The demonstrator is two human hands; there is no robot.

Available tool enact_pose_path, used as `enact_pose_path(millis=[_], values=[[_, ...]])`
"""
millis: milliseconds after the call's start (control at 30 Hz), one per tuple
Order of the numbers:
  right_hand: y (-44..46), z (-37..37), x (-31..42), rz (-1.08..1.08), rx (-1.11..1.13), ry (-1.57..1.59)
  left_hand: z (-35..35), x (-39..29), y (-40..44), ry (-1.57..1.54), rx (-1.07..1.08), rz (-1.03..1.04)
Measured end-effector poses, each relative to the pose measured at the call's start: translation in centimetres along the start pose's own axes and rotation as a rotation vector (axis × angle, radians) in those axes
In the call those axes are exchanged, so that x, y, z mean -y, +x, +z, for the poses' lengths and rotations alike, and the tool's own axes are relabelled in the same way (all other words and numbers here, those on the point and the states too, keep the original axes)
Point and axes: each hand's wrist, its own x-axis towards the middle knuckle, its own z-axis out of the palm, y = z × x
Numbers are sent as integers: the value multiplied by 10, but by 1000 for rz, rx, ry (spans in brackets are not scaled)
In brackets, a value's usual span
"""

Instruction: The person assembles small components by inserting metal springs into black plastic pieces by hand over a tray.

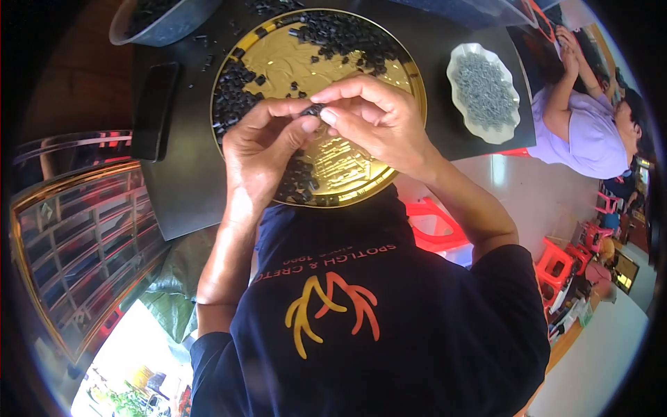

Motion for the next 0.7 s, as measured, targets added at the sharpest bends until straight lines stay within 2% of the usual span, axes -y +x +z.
enact_pose_path(millis=[133, 433, 700], values=[[-5, 2, 2, 23, -6, 80, 2, 1, -1, 31, -7, 17], [-4, 0, 10, 254, -71, 117, 3, -2, -1, 85, -7, 53], [-4, 2, 5, 308, -132, 108, 4, 5, 2, 36, -8, -30]])
